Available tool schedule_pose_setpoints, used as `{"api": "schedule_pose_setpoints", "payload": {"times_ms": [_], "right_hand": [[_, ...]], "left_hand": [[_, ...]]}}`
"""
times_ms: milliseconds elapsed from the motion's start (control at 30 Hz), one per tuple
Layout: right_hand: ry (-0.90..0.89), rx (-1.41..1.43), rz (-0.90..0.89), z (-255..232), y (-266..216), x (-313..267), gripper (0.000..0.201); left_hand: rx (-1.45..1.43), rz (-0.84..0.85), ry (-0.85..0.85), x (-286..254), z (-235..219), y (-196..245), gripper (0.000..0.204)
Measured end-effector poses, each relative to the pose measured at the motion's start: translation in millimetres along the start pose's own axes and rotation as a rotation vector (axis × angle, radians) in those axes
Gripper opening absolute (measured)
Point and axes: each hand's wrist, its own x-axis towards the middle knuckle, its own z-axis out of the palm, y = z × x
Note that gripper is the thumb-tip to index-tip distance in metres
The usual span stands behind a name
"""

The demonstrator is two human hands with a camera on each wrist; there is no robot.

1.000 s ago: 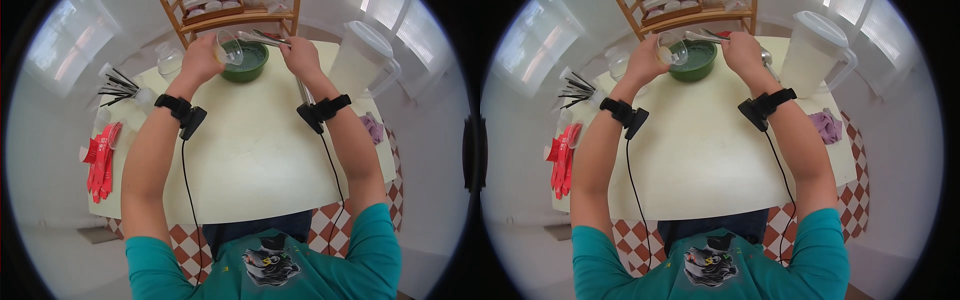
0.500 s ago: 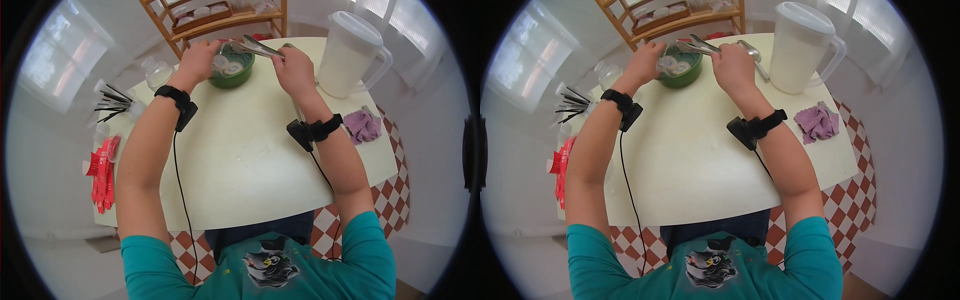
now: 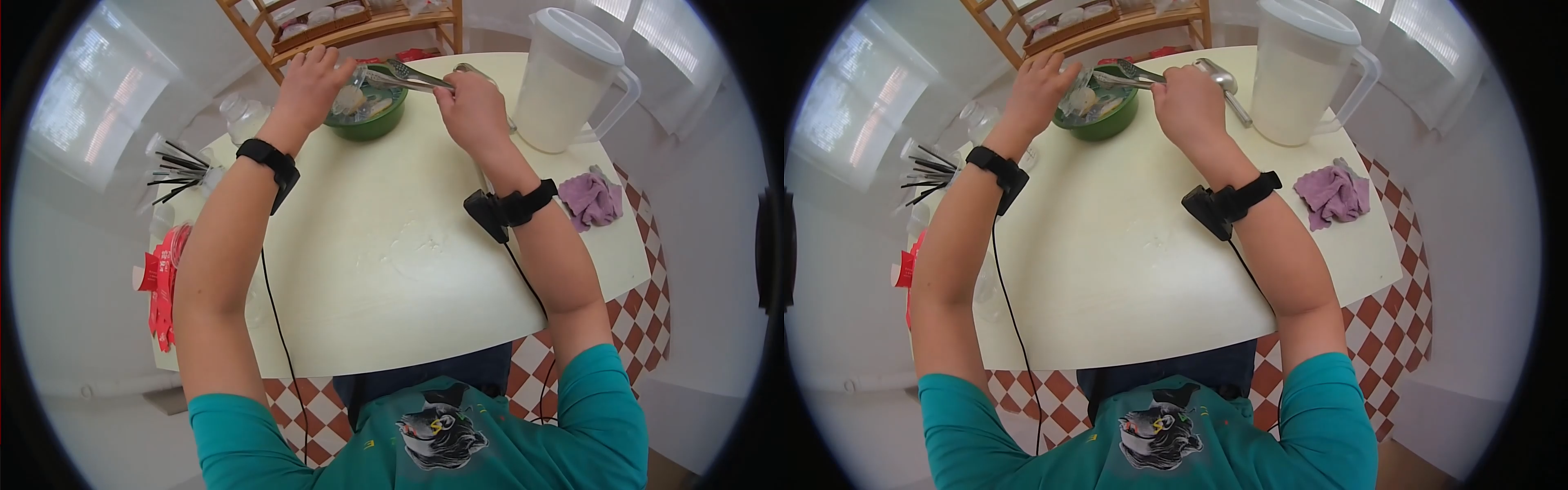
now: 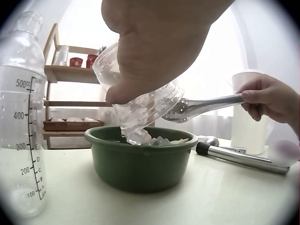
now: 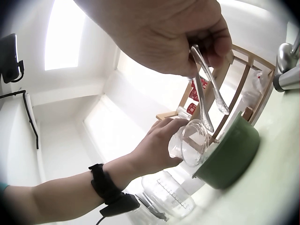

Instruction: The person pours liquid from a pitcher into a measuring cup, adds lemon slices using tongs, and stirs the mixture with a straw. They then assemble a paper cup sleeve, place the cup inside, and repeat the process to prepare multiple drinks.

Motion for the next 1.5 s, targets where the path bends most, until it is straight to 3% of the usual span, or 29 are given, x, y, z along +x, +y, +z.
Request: {"api": "schedule_pose_setpoints", "payload": {"times_ms": [100,300,367,400,467,600,667,700,767,800,833,900,1067,1333,1433,1500], "right_hand": [[0.037,0.001,-0.052,3,2,-1,0.021],[0.009,0.023,-0.042,5,-1,-2,0.02],[0.024,0.036,-0.06,5,-1,-3,0.02],[0.042,0.046,-0.079,6,-1,-3,0.019],[0.043,0.039,-0.079,4,-2,-2,0.02],[0.029,0.019,-0.079,7,-1,-3,0.019],[0.026,0.031,-0.074,9,1,-2,0.019],[0.024,0.04,-0.069,9,1,-2,0.019],[-0.019,0.052,-0.027,0,-5,-2,0.023],[-0.064,0.065,0.013,-3,-8,-1,0.027],[-0.066,0.065,0.011,-1,-6,-1,0.027],[0.051,0.084,-0.066,2,-1,0,0.027],[-0.024,0.025,0.007,-20,-3,6,0.031],[0.007,0.077,-0.017,-24,0,3,0.025],[0.026,0.112,-0.026,-21,2,3,0.026],[0.026,0.092,-0.031,-23,4,5,0.027]], "left_hand": [[0.005,-0.078,-0.069,-1,-5,-1,0.047],[0.077,-0.07,0.016,-6,-13,-5,0.046],[0.022,-0.24,-0.054,-8,-20,-5,0.051],[0.023,-0.239,-0.055,-11,-24,-2,0.051],[-0.202,-0.408,-0.101,-19,-33,4,0.061],[-0.252,-0.484,-0.048,-39,-32,10,0.075],[-0.423,-0.677,-0.006,-49,-35,18,0.078],[-0.423,-0.677,-0.006,-55,-37,25,0.078],[-0.984,-0.837,0.068,-69,-40,44,0.082],[-1.125,-0.907,-0.028,-73,-44,58,0.085],[-1.126,-0.911,-0.027,-75,-44,71,0.085],[-1.443,-0.917,-0.134,-77,-43,97,0.086],[-1.584,-0.884,-0.105,-52,-32,137,0.089],[-1.561,-0.921,-0.11,-42,-14,143,0.09],[-1.62,-1.019,-0.145,-48,-36,131,0.085],[-1.556,-0.873,-0.077,-58,-62,114,0.083]]}}
